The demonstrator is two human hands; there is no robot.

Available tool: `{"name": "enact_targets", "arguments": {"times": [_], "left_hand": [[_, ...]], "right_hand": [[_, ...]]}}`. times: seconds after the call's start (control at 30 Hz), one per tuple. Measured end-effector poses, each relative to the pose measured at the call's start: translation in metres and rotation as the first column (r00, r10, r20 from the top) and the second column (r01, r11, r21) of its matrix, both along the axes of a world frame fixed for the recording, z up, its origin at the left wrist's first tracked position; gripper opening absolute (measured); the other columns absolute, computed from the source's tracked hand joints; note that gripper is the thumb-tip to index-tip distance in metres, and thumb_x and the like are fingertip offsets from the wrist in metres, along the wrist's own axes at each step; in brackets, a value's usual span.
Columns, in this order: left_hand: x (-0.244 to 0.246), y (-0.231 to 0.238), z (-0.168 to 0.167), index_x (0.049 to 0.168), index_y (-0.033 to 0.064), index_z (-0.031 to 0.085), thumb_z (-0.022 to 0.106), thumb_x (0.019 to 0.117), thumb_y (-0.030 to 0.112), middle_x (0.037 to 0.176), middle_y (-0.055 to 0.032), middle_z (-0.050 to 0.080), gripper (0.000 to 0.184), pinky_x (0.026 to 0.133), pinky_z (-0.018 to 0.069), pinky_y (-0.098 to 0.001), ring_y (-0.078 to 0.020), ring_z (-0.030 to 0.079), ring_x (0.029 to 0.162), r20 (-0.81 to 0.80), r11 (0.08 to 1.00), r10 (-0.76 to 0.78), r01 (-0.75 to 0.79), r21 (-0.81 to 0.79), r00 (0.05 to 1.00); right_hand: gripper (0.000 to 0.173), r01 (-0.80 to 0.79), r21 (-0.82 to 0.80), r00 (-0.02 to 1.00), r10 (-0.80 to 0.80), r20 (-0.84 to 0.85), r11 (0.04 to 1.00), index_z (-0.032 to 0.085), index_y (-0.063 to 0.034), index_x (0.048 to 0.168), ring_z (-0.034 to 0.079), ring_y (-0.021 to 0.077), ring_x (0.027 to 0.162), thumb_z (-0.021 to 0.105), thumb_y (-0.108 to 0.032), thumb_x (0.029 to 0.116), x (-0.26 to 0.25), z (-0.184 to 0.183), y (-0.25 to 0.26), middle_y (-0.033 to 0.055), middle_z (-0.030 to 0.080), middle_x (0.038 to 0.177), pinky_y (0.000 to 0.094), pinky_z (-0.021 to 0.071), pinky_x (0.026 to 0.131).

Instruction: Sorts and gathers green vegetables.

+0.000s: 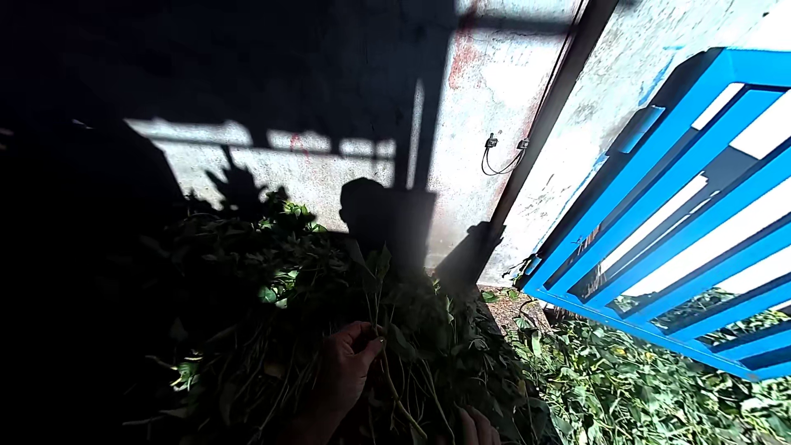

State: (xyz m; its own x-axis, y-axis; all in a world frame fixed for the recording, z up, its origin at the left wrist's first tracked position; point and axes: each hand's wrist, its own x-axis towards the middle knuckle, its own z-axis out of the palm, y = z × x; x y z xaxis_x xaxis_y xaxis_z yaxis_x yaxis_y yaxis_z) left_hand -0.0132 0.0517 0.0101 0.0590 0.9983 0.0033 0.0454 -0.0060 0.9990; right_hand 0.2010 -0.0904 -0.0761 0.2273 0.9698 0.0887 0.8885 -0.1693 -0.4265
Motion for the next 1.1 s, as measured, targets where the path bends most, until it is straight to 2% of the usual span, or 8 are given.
{"name": "enact_targets", "arguments": {"times": [0.2, 0.33, 0.47, 0.77, 0.83, 0.9, 1.03, 1.1], "left_hand": [[0.001, -0.008, 0.001, 0.107, 0.0005, 0.073, 0.074, 0.0915, 0.004, 0.097, -0.0115, 0.075, 0.015, 0.074, 0.0637, -0.0335, -0.022, 0.074, 0.083, 0.081, 0.991, -0.128, 0.124, 0.059, 0.988], [-0.003, -0.011, 0.0, 0.108, -0.0007, 0.074, 0.073, 0.0919, 0.003, 0.098, -0.0123, 0.075, 0.016, 0.076, 0.0637, -0.0343, -0.0222, 0.073, 0.084, 0.11, 0.977, -0.187, 0.173, 0.123, 0.976], [-0.005, -0.013, 0.002, 0.107, -0.0013, 0.074, 0.072, 0.0925, 0.002, 0.101, -0.0126, 0.075, 0.015, 0.076, 0.0644, -0.0353, -0.0225, 0.074, 0.085, 0.12, 0.965, -0.22, 0.198, 0.175, 0.968], [-0.003, -0.018, 0.007, 0.105, -0.0026, 0.074, 0.067, 0.0935, -0.003, 0.106, -0.0106, 0.075, 0.014, 0.085, 0.0622, -0.0307, -0.0173, 0.073, 0.094, 0.131, 0.943, -0.262, 0.224, 0.248, 0.956], [0.0, -0.021, 0.008, 0.104, -0.0016, 0.074, 0.067, 0.0926, -0.004, 0.105, -0.0076, 0.075, 0.013, 0.084, 0.0618, -0.0281, -0.0139, 0.073, 0.093, 0.132, 0.938, -0.27, 0.23, 0.259, 0.954], [0.005, -0.021, 0.003, 0.102, -0.0025, 0.074, 0.067, 0.0921, -0.004, 0.105, -0.0089, 0.075, 0.012, 0.085, 0.062, -0.0289, -0.0152, 0.073, 0.093, 0.145, 0.937, -0.259, 0.212, 0.279, 0.955], [0.009, -0.022, -0.013, 0.103, -0.0014, 0.074, 0.07, 0.0925, 0.0, 0.101, -0.0106, 0.076, 0.011, 0.081, 0.0632, -0.0314, -0.0195, 0.073, 0.088, 0.092, 0.969, -0.108, 0.085, 0.231, 0.99], [0.005, -0.015, -0.008, 0.106, -0.0018, 0.072, 0.069, 0.094, 0.001, 0.098, -0.012, 0.075, 0.013, 0.077, 0.0636, -0.0332, -0.0216, 0.073, 0.085, 0.135, 0.965, -0.008, -0.028, 0.261, 0.991]], "right_hand": [[0.1, -0.218, -0.126, 0.714, 0.07, -0.697, 0.968, 0.039, 0.0056, 0.149, 0.066, 0.0334, 0.116, 0.08, -0.055, 0.0813, -0.029, 0.014, 0.052, 0.0222, 0.066, 0.128, 0.0546, 0.0526, 0.101], [0.049, -0.277, 0.043, 0.308, 0.131, -0.942, 0.96, 0.063, 0.0036, 0.124, 0.074, 0.0187, 0.09, 0.082, -0.022, 0.0866, -0.039, 0.024, 0.07, 0.0107, 0.076, 0.1, 0.0401, 0.0618, 0.086], [0.034, -0.197, 0.051, -0.095, 0.033, -0.995, 0.979, 0.063, 0.0035, 0.123, 0.071, 0.0237, 0.09, 0.073, -0.008, 0.0925, -0.043, 0.032, 0.07, 0.0156, 0.072, 0.103, 0.0426, 0.0614, 0.083], [0.017, -0.051, -0.098, -0.399, -0.11, -0.911, 0.994, 0.06, -0.0044, 0.118, 0.071, 0.0198, 0.087, 0.051, -0.009, 0.1032, -0.051, 0.035, 0.061, 0.01, 0.072, 0.098, 0.0397, 0.061, 0.079], [0.02, -0.003, -0.139, -0.394, -0.129, -0.91, 0.99, 0.059, -0.0023, 0.114, 0.07, 0.0198, 0.08, 0.045, -0.013, 0.107, -0.055, 0.039, 0.062, 0.0109, 0.071, 0.091, 0.0389, 0.0612, 0.075], [0.02, 0.073, -0.109, -0.235, -0.089, -0.968, 0.991, 0.06, 0.0004, 0.11, 0.068, 0.0168, 0.071, 0.044, -0.012, 0.1079, -0.062, 0.04, 0.067, 0.0102, 0.07, 0.084, 0.0342, 0.0606, 0.068], [0.029, 0.079, 0.017, 0.47, -0.022, -0.882, 0.997, 0.067, 0.0045, 0.109, 0.066, 0.0137, 0.076, 0.052, -0.02, 0.1044, -0.072, 0.015, 0.066, 0.008, 0.068, 0.082, 0.0342, 0.0575, 0.075], [0.033, 0.005, -0.114, 0.707, -0.084, -0.703, 0.993, 0.069, 0.0053, 0.106, 0.069, 0.0279, 0.085, 0.052, -0.023, 0.1037, -0.074, -0.006, 0.054, 0.0176, 0.07, 0.087, 0.0478, 0.0566, 0.082]]}}
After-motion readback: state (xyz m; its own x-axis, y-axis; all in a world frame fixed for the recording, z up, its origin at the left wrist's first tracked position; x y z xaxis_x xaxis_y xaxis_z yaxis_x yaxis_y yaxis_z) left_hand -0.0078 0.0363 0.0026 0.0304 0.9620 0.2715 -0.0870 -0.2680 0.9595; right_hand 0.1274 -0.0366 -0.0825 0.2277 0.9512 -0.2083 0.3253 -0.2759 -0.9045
